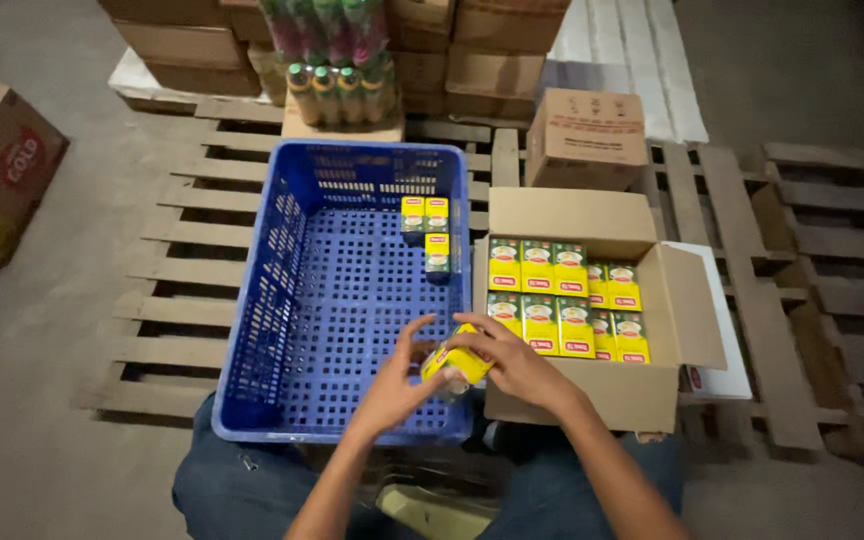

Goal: The person opens a cardboard box containing small yellow and green cartons and transfers them one by one into a blue plastic basket. The cartons are arranged in rows inside the basket as the person continues to empty the box.

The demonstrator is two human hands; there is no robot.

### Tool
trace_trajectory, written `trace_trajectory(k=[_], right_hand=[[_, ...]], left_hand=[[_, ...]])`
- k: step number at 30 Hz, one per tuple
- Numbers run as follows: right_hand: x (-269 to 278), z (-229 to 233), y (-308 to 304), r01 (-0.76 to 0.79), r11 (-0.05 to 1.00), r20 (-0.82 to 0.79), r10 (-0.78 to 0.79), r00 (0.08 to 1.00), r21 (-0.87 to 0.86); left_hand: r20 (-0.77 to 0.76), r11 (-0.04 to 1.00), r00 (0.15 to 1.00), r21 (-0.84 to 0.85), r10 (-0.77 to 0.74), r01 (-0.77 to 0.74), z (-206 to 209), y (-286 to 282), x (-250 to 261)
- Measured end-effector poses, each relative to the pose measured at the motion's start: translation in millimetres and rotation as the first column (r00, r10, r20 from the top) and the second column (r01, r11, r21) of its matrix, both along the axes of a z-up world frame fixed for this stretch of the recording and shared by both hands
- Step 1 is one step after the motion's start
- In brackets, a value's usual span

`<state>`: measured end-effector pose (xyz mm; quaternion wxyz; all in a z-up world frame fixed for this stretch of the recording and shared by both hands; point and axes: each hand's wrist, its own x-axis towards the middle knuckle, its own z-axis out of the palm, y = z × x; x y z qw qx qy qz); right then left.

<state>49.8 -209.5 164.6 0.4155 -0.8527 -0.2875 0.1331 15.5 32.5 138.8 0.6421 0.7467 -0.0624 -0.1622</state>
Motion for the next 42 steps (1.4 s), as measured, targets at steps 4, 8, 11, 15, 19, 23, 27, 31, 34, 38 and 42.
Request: trace_trajectory(k=[4, 8, 11, 15, 19, 23, 27, 31, 34, 38, 42], right_hand=[[3, -19, 11, -0.040, 0.999, 0.005, 0.040, 0.999, -0.004], [17, -41, -4, 0.202, 0.978, 0.085, -0.198, 0.977, -0.043], [30, -67, -30, 0.377, 0.926, 0.221, -0.369, 0.903, 0.009], [35, -95, -54, 0.486, 0.872, 0.312, -0.480, 0.820, 0.064], [30, -111, -45, 0.494, 0.866, 0.388, -0.483, 0.785, 0.079], [28, -110, -40, 0.517, 0.856, 0.473, -0.460, 0.751, 0.011], [29, -109, -38, 0.530, 0.847, 0.535, -0.431, 0.727, -0.037], [30, -112, -34, 0.527, 0.849, 0.564, -0.423, 0.710, -0.027], [29, -122, -39, 0.567, 0.819, 0.590, -0.414, 0.693, -0.091], [27, -141, -49, 0.599, 0.790, 0.593, -0.423, 0.686, -0.130], [20, -169, -73, 0.581, 0.789, 0.538, -0.409, 0.737, -0.197]], left_hand=[[0.017, 0.999, 1.000, 0.029, -0.022, 0.021, -17, 0, -2], [-0.198, 0.976, 0.969, -0.132, 0.147, -0.175, -46, 3, 13], [-0.299, 0.955, 0.909, 0.038, 0.291, -0.293, -123, 18, 46], [-0.271, 0.882, 0.870, 0.359, 0.411, -0.305, -280, 43, 100], [-0.198, 0.839, 0.873, 0.433, 0.446, -0.330, -331, 43, 137], [-0.098, 0.818, 0.910, 0.485, 0.403, -0.310, -357, 25, 154], [-0.222, 0.808, 0.819, 0.428, 0.529, -0.406, -349, 4, 167], [0.024, 0.662, 0.781, 0.515, 0.624, -0.545, -367, -11, 184], [-0.050, 0.606, 0.757, 0.635, 0.652, -0.480, -366, -19, 203], [-0.144, 0.651, 0.714, 0.561, 0.685, -0.512, -358, -23, 239], [-0.188, 0.707, 0.716, 0.452, 0.672, -0.544, -374, -34, 274]])
